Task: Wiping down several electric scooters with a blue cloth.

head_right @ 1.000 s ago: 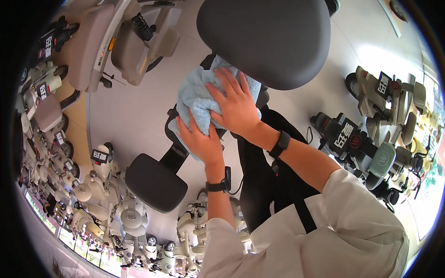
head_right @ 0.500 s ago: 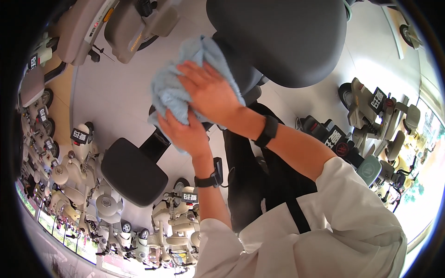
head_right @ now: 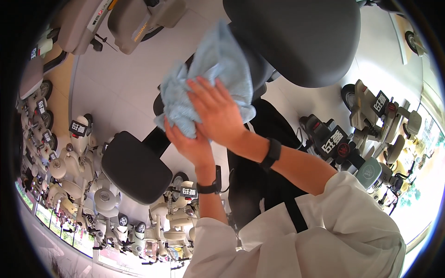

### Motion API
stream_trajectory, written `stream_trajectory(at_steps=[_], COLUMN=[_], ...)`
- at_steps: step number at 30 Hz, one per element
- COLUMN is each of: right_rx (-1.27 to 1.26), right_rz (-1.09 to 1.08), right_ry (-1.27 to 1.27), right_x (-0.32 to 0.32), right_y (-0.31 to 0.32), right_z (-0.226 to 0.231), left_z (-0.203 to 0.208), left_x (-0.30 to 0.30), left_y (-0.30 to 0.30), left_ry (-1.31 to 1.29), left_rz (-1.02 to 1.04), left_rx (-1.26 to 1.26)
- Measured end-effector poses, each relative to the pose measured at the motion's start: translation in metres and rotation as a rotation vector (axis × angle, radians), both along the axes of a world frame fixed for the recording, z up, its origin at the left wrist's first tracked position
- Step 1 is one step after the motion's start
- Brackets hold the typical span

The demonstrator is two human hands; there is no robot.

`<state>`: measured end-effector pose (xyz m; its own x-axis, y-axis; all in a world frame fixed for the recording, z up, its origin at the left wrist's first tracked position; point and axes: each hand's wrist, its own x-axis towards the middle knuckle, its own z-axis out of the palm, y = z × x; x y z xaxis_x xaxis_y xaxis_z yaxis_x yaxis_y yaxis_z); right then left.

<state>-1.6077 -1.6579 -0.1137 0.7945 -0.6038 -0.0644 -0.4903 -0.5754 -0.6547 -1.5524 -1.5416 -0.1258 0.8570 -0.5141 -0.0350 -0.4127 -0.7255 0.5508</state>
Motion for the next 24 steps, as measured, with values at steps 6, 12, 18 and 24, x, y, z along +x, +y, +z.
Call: stream_trajectory(at_steps=[6,12,18,24], right_rx=[0.064,-0.050,-0.024,-0.064], right_rz=[0.147,0.019,-0.272,-0.174], right_ry=[-0.148,-0.151,-0.059,-0.019], right_x=[0.042,-0.007,-0.067,-0.048], right_y=[0.024,-0.037,-0.081,-0.046], right_z=[-0.011,-0.018,-0.014,-0.010], left_z=[0.000,-0.009,-0.007,-0.008], left_x=[0.011,-0.005,-0.025,-0.009], left_y=[0.028,-0.028,-0.103,-0.051], left_ry=[0.156,0.017,0.036,0.024], left_rz=[0.262,0.009,-0.336,-0.290], left_rx=[-0.108,0.009,-0.048,-0.002])
